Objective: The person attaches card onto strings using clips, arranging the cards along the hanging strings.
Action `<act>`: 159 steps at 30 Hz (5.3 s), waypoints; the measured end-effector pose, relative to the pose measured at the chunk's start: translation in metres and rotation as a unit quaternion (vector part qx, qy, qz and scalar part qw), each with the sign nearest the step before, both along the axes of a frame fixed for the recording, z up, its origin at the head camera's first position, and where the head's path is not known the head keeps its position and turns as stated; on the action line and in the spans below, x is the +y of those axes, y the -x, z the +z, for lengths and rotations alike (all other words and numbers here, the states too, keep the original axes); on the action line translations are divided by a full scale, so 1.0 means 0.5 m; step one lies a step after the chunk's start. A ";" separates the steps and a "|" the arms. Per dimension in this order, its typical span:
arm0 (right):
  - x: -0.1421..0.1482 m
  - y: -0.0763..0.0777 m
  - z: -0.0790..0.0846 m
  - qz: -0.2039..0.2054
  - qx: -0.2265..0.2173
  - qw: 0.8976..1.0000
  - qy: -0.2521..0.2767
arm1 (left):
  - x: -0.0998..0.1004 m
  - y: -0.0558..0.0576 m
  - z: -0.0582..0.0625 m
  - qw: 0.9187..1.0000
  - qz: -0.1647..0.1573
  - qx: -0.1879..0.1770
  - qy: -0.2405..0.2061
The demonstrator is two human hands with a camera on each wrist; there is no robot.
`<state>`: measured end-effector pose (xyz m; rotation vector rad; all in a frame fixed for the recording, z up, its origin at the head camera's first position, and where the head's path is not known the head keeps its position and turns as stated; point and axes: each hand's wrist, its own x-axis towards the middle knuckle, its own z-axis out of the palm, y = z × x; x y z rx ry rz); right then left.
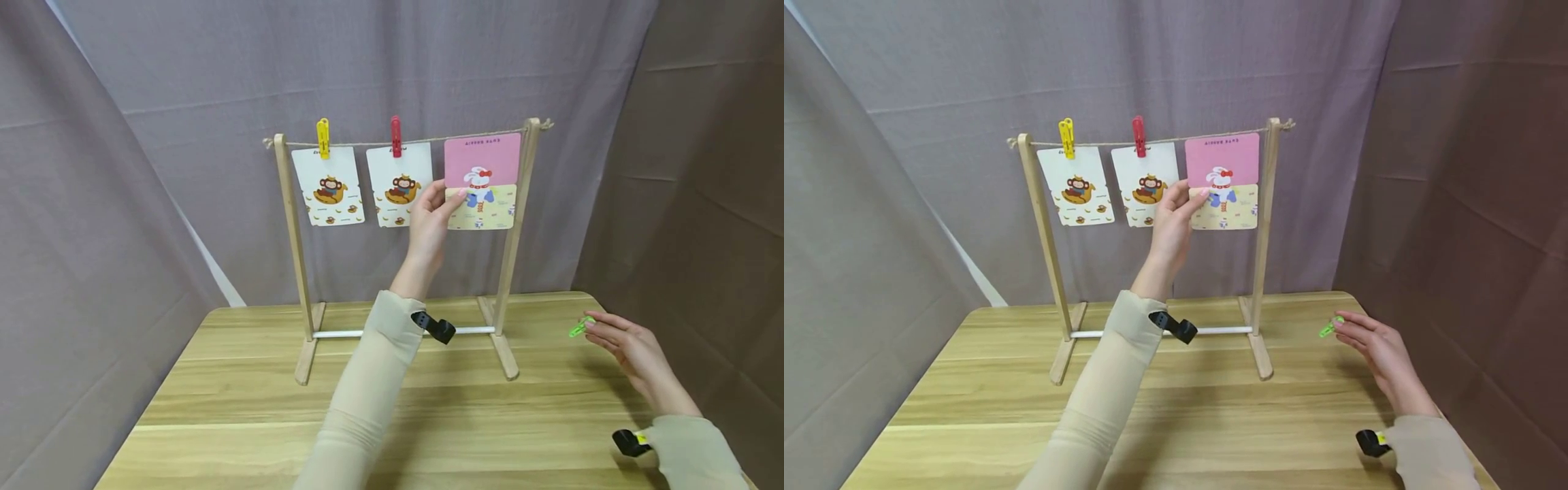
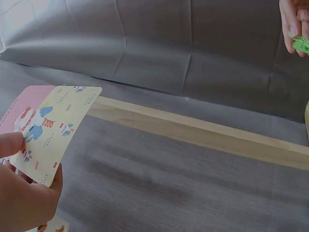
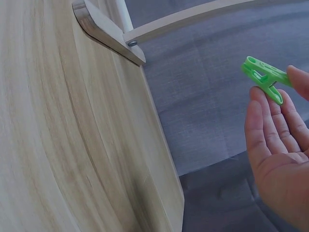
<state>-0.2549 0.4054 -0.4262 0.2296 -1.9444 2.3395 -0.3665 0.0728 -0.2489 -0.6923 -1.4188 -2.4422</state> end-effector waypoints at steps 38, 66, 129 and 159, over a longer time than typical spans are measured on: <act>0.014 0.004 0.016 -0.009 0.005 1.000 0.024 | 0.032 0.028 -0.013 0.999 0.008 0.012 0.032; 0.010 0.076 0.226 -0.070 0.069 0.989 0.107 | 0.022 0.031 -0.018 0.999 0.031 -0.011 0.027; -0.195 0.158 0.712 -0.204 0.273 0.932 0.121 | 0.010 0.021 -0.024 0.999 0.007 0.008 0.047; -0.334 0.148 0.753 -0.124 0.236 0.937 -0.226 | 0.014 0.020 -0.025 0.999 0.008 0.000 0.045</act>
